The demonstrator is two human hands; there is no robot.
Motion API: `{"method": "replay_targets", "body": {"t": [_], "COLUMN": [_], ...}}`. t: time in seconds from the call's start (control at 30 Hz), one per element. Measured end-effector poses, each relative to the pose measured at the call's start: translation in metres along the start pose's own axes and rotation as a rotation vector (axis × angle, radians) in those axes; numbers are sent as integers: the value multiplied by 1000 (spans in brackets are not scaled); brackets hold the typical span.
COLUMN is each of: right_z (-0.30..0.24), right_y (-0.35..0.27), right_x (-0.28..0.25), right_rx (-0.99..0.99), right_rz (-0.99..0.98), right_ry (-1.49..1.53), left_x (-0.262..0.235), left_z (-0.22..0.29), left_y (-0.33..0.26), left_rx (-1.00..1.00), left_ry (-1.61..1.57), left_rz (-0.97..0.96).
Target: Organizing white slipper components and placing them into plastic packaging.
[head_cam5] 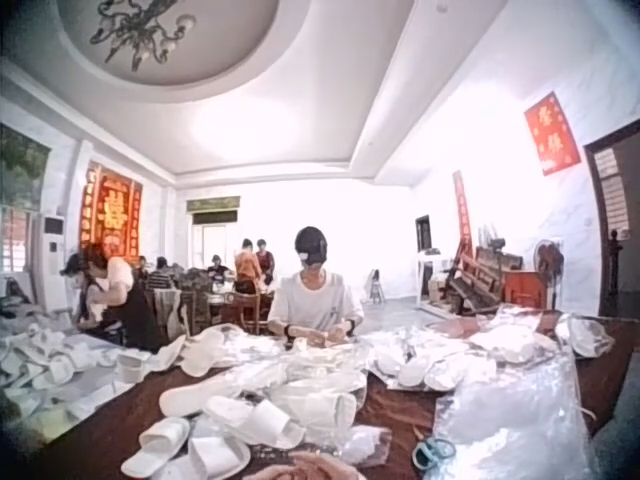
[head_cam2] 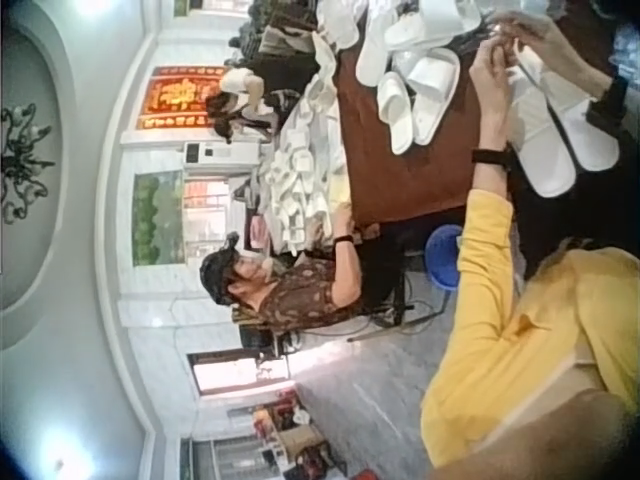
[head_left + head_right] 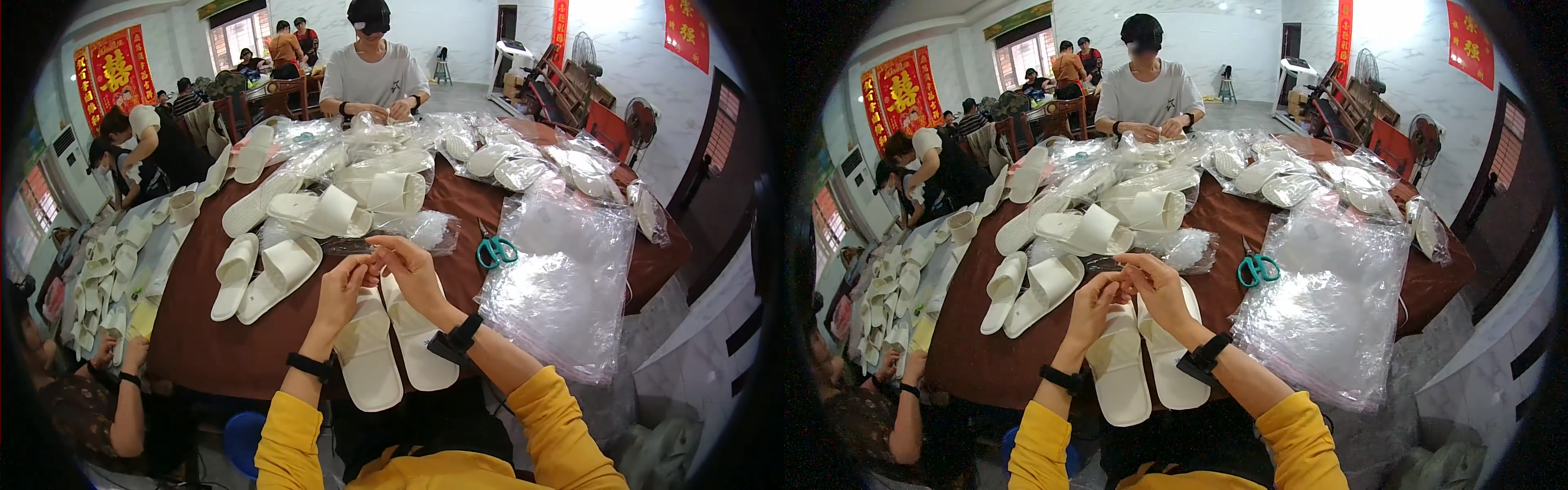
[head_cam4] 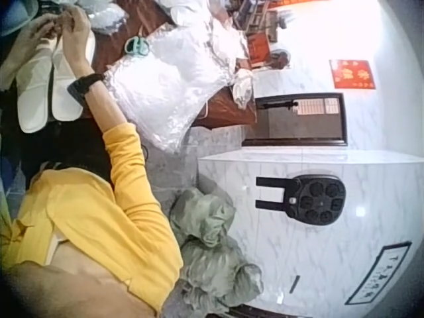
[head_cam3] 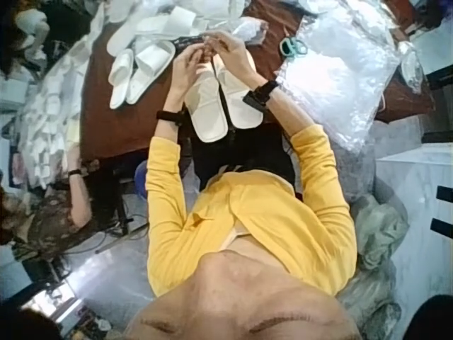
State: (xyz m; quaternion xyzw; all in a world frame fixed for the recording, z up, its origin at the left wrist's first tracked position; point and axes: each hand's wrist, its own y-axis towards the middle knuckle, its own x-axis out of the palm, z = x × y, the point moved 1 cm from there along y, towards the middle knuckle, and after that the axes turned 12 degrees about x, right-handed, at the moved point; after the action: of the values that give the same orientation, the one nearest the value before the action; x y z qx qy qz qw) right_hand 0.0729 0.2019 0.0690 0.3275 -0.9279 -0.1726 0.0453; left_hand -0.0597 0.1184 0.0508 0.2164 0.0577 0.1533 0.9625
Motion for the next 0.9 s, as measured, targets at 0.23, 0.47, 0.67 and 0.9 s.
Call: {"method": "replay_targets", "body": {"t": [0.23,0.47,0.67,0.9], "right_z": [2,8,11,10], "right_y": [0,3,3,2], "right_x": [3,-2,0,1], "right_rx": [-5,133,192,146], "right_rz": [31,20,-39,-35], "right_ry": [-94,52,151,99], "left_x": [-1,3,2,3], "left_z": [4,11,10,7], "left_y": [-1,-1,-3,-3], "left_rx": [102,139,173,187], "left_ry": [74,214,294,307], "left_rz": [98,86,74,77]}}
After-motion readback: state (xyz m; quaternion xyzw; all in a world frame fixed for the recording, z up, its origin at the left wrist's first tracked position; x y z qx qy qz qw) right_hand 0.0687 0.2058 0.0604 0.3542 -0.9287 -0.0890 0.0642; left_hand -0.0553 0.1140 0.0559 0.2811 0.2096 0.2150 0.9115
